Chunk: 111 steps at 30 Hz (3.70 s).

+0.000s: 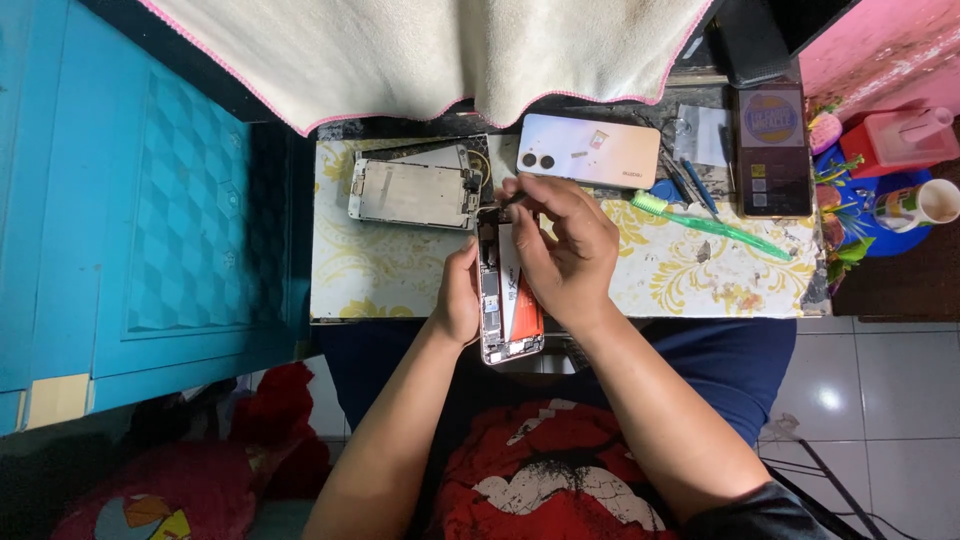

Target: Repairing a smartphone by carefully manipulating internal components and the battery with a small tool.

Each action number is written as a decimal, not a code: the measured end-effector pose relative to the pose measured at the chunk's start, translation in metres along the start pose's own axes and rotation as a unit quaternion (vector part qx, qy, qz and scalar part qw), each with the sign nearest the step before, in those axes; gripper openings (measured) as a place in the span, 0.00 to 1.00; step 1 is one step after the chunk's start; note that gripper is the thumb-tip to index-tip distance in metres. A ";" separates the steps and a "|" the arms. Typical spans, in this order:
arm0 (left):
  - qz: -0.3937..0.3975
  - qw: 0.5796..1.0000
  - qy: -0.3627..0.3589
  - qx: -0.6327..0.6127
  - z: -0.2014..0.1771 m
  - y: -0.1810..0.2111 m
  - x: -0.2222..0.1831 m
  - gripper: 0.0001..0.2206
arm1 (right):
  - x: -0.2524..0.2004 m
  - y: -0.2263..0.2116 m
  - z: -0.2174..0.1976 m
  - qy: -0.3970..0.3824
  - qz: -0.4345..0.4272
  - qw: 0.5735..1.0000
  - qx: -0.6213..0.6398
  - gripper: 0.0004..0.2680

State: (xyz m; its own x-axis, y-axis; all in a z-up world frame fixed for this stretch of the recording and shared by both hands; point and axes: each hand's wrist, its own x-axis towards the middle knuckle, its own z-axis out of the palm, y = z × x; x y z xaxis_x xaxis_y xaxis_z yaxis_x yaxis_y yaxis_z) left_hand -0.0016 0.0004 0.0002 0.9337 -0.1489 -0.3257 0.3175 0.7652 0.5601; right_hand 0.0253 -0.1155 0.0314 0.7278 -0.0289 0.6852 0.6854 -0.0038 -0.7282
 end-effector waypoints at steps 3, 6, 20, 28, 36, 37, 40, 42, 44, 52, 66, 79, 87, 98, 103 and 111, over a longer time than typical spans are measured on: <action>0.002 1.000 -0.001 -0.001 -0.002 0.000 0.001 0.20 | -0.006 0.007 -0.001 0.002 0.010 1.000 -0.006 0.11; 0.004 1.000 -0.001 -0.002 -0.008 -0.002 0.003 0.20 | -0.008 0.007 0.000 0.006 0.016 1.000 -0.001 0.12; 0.008 1.000 0.000 -0.007 -0.162 -0.034 0.010 0.19 | -0.008 0.005 0.000 0.012 0.028 1.000 -0.005 0.12; 0.011 1.000 0.000 -0.009 -0.168 -0.031 0.007 0.19 | -0.009 0.006 -0.002 0.013 0.031 0.999 -0.010 0.12; 0.014 1.000 -0.001 -0.011 -0.171 -0.033 0.007 0.19 | -0.009 0.008 -0.001 0.017 0.033 0.999 -0.009 0.12; 0.014 1.000 -0.001 -0.011 -0.128 -0.027 0.011 0.19 | -0.010 0.008 -0.001 0.017 0.033 0.999 -0.009 0.12; 0.017 1.000 -0.001 -0.012 -0.032 -0.010 0.002 0.19 | -0.010 0.007 -0.001 0.024 0.035 0.999 -0.007 0.12; 0.018 1.000 -0.001 -0.013 -0.010 -0.006 -0.003 0.19 | -0.010 0.007 -0.001 0.028 0.032 0.999 -0.009 0.12; 0.018 1.000 -0.001 -0.013 -0.004 -0.006 -0.004 0.19 | -0.010 0.007 -0.002 0.027 0.033 0.999 -0.007 0.12; 0.020 1.000 -0.001 -0.015 0.006 -0.007 -0.006 0.18 | -0.012 0.010 0.000 0.036 0.031 0.999 -0.006 0.12; 0.046 0.973 -0.225 0.030 -0.014 -0.010 -0.003 0.32 | -0.010 0.014 -0.043 0.075 0.168 0.982 0.040 0.07; 0.068 0.964 -0.255 -0.029 -0.026 -0.016 0.003 0.29 | 0.004 -0.026 -0.056 -0.085 0.217 0.968 -0.089 0.05; 0.046 0.957 -0.286 -0.010 -0.030 -0.010 0.007 0.30 | 0.009 -0.029 -0.050 -0.147 0.122 0.962 -0.194 0.02; 0.080 0.970 -0.227 0.020 -0.013 -0.008 -0.004 0.29 | 0.024 -0.031 -0.051 -0.188 0.051 0.948 -0.251 0.01; 0.125 0.966 -0.215 0.076 -0.025 -0.023 0.012 0.29 | 0.029 -0.039 -0.039 -0.189 0.064 0.955 -0.220 0.05; 0.135 0.967 -0.212 0.050 -0.031 -0.025 0.014 0.28 | 0.034 -0.041 -0.025 -0.201 0.040 0.958 -0.201 0.02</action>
State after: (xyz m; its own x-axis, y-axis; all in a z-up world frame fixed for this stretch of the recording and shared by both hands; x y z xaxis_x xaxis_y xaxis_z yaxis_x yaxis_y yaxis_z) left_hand -0.0013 -0.0016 -0.0421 0.9619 -0.2115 0.1730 0.0469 0.7515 0.6581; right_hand 0.0216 -0.1417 0.0839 0.7831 0.3414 0.5198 0.6216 -0.4046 -0.6708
